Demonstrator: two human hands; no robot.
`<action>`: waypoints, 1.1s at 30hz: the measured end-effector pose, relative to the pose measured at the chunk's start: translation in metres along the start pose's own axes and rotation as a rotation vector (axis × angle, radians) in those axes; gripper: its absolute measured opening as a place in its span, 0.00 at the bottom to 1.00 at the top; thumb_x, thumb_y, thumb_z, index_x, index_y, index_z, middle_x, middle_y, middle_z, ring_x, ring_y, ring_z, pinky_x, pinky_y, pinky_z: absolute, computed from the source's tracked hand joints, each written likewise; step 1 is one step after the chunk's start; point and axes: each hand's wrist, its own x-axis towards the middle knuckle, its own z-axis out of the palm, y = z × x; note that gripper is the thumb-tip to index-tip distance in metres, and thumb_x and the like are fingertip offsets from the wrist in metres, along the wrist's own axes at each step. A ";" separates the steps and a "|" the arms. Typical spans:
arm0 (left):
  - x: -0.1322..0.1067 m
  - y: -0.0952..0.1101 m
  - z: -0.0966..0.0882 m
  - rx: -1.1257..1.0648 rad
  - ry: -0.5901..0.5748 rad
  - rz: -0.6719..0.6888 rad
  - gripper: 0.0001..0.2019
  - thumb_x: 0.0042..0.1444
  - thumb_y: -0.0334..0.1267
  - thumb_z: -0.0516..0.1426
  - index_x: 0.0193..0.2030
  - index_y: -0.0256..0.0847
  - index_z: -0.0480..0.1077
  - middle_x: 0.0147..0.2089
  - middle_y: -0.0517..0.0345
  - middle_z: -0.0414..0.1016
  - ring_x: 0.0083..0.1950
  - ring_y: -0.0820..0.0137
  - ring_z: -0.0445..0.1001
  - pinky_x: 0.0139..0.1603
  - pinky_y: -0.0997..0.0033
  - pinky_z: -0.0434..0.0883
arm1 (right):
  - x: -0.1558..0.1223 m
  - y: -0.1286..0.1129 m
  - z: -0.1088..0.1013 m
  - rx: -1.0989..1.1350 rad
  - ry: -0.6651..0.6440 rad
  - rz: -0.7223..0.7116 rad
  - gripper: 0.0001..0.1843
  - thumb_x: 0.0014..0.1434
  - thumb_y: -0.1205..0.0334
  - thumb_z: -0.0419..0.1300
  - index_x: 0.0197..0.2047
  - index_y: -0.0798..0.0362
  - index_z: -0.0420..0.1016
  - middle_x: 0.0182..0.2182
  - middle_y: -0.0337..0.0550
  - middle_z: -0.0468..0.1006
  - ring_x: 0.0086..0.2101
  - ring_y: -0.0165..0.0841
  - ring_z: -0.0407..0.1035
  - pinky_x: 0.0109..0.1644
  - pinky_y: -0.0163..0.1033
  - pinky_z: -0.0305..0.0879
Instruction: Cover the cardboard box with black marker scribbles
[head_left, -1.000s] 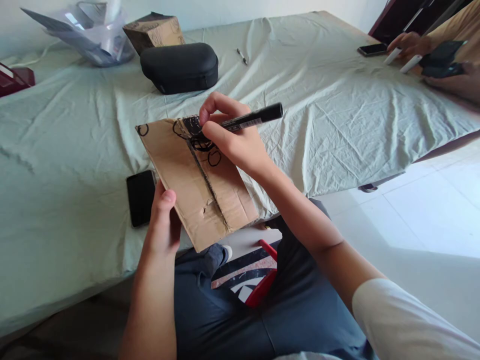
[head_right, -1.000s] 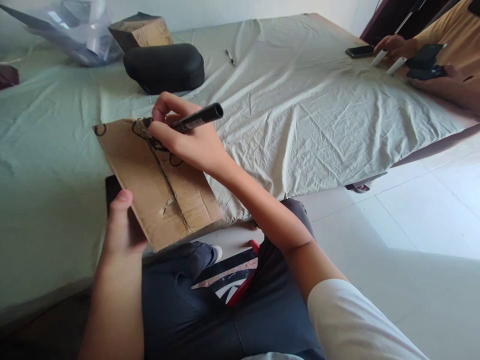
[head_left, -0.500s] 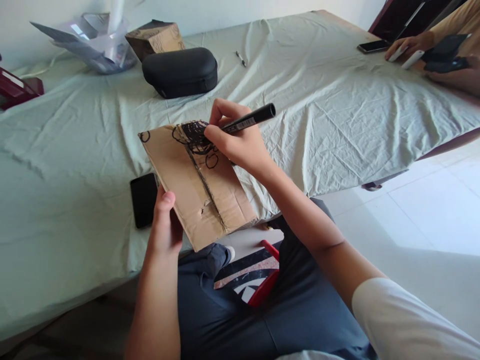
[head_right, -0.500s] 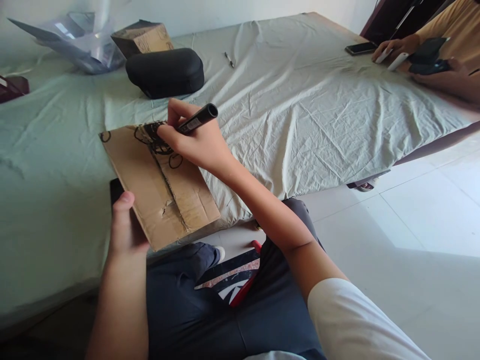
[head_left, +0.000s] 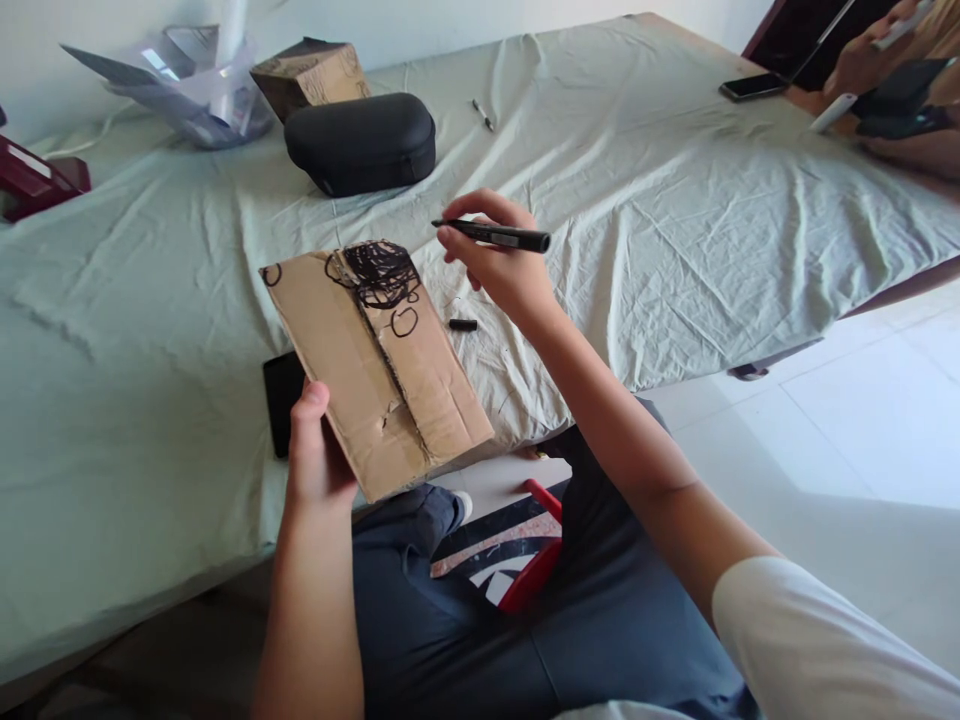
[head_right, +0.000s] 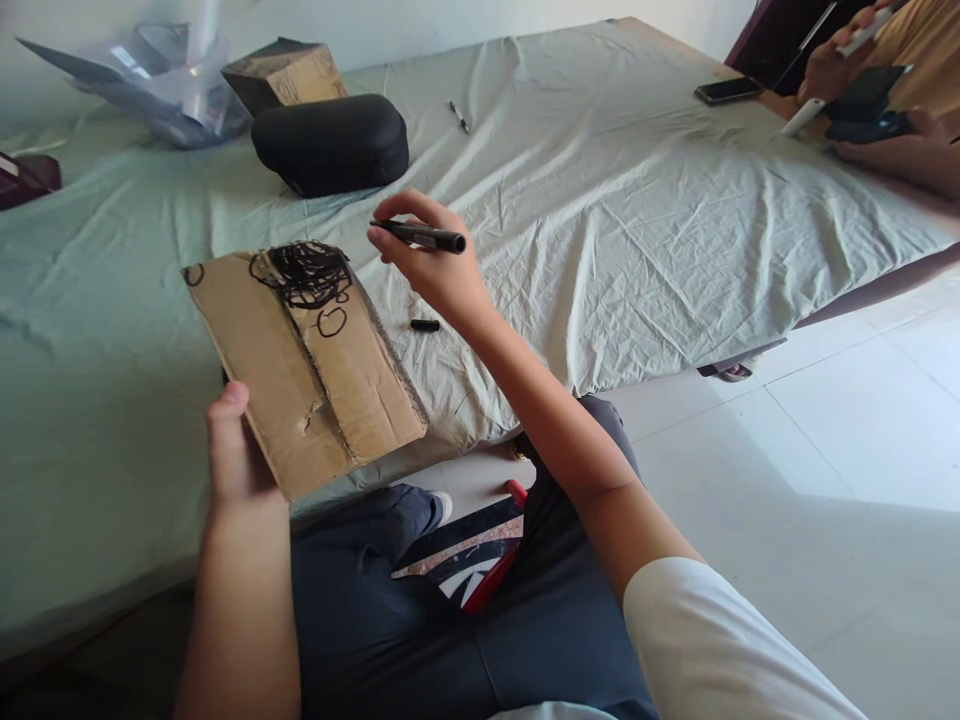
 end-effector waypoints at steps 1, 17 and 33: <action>0.002 0.000 -0.001 0.004 0.010 0.021 0.29 0.52 0.60 0.74 0.57 0.47 0.83 0.63 0.53 0.87 0.81 0.46 0.72 0.74 0.44 0.82 | 0.000 0.003 -0.003 0.045 -0.044 0.049 0.09 0.71 0.59 0.70 0.50 0.50 0.78 0.34 0.36 0.83 0.30 0.28 0.75 0.31 0.31 0.68; 0.017 -0.004 -0.005 0.035 0.031 0.110 0.24 0.61 0.57 0.68 0.57 0.46 0.83 0.56 0.52 0.89 0.84 0.49 0.68 0.78 0.46 0.79 | -0.034 0.036 -0.058 -0.315 -0.393 0.560 0.16 0.62 0.75 0.66 0.45 0.47 0.66 0.37 0.40 0.86 0.28 0.36 0.80 0.31 0.40 0.73; 0.017 -0.003 -0.001 0.036 0.049 0.108 0.24 0.61 0.57 0.67 0.58 0.48 0.82 0.55 0.53 0.90 0.84 0.49 0.68 0.75 0.45 0.81 | -0.037 0.043 -0.047 -1.082 -0.565 0.368 0.19 0.68 0.69 0.64 0.59 0.55 0.88 0.54 0.57 0.88 0.53 0.49 0.80 0.45 0.45 0.66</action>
